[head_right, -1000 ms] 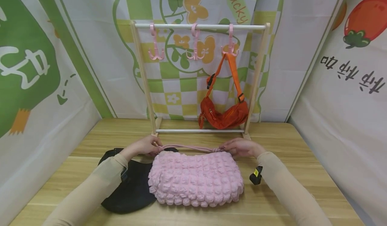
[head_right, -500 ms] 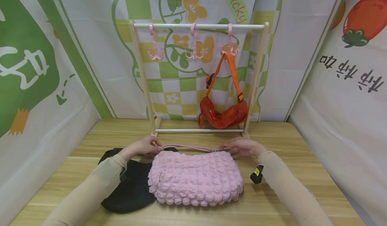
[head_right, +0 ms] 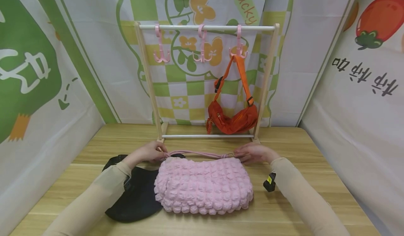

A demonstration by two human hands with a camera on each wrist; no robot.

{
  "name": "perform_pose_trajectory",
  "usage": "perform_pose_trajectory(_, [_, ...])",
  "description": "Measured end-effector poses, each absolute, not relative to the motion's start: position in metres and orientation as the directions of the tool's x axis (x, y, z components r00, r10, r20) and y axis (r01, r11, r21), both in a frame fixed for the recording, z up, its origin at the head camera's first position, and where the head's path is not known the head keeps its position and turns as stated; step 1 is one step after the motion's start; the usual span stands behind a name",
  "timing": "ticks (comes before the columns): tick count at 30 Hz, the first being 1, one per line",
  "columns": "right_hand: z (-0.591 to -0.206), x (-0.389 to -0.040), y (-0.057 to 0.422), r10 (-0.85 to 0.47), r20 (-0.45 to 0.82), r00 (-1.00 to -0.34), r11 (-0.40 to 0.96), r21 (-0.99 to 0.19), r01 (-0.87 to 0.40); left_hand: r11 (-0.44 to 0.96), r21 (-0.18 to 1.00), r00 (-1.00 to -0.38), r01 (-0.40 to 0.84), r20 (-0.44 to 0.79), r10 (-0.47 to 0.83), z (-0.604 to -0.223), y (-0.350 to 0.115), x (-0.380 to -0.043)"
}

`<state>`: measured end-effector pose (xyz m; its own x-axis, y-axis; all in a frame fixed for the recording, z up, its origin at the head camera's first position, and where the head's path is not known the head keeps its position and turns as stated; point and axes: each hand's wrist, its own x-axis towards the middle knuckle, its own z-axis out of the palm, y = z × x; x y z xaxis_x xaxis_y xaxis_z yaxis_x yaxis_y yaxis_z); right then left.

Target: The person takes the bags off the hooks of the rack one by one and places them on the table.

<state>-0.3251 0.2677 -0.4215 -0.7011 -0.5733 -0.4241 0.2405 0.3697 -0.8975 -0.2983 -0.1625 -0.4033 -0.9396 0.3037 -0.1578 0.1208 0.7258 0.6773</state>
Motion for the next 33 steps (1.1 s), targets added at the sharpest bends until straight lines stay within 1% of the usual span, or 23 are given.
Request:
perform_pose_trajectory(6, [-0.417, -0.324, 0.269, -0.578, -0.415, -0.703, 0.389, -0.897, 0.209, 0.731, 0.666, -0.943, 0.150, -0.126, 0.308, -0.403, -0.164, -0.298])
perform_pose_trajectory(13, [-0.410, -0.321, 0.270, -0.541, -0.414, -0.732, 0.395, -0.894, 0.213, 0.754, 0.609, -0.942, 0.244, -0.037, 0.335, -0.398, -0.168, -0.298])
perform_pose_trajectory(18, [-0.405, -0.321, 0.270, -0.529, -0.419, -0.738, 0.401, -0.890, 0.217, 0.759, 0.594, -0.941, 0.265, -0.011, 0.338, -0.393, -0.170, -0.297])
perform_pose_trajectory(24, [-0.400, -0.321, 0.272, -0.500, -0.420, -0.758, 0.415, -0.884, 0.216, 0.779, 0.579, -0.953, 0.240, -0.014, 0.304, -0.389, -0.170, -0.297])
perform_pose_trajectory(28, [-0.396, -0.322, 0.273, -0.492, -0.420, -0.763, 0.426, -0.880, 0.210, 0.777, 0.591, -0.962, 0.218, -0.007, 0.275, -0.387, -0.170, -0.297])
perform_pose_trajectory(33, [-0.390, -0.321, 0.276, -0.494, -0.406, -0.769, 0.447, -0.877, 0.176, 0.767, 0.606, -0.971, 0.211, 0.042, 0.233, -0.385, -0.168, -0.299])
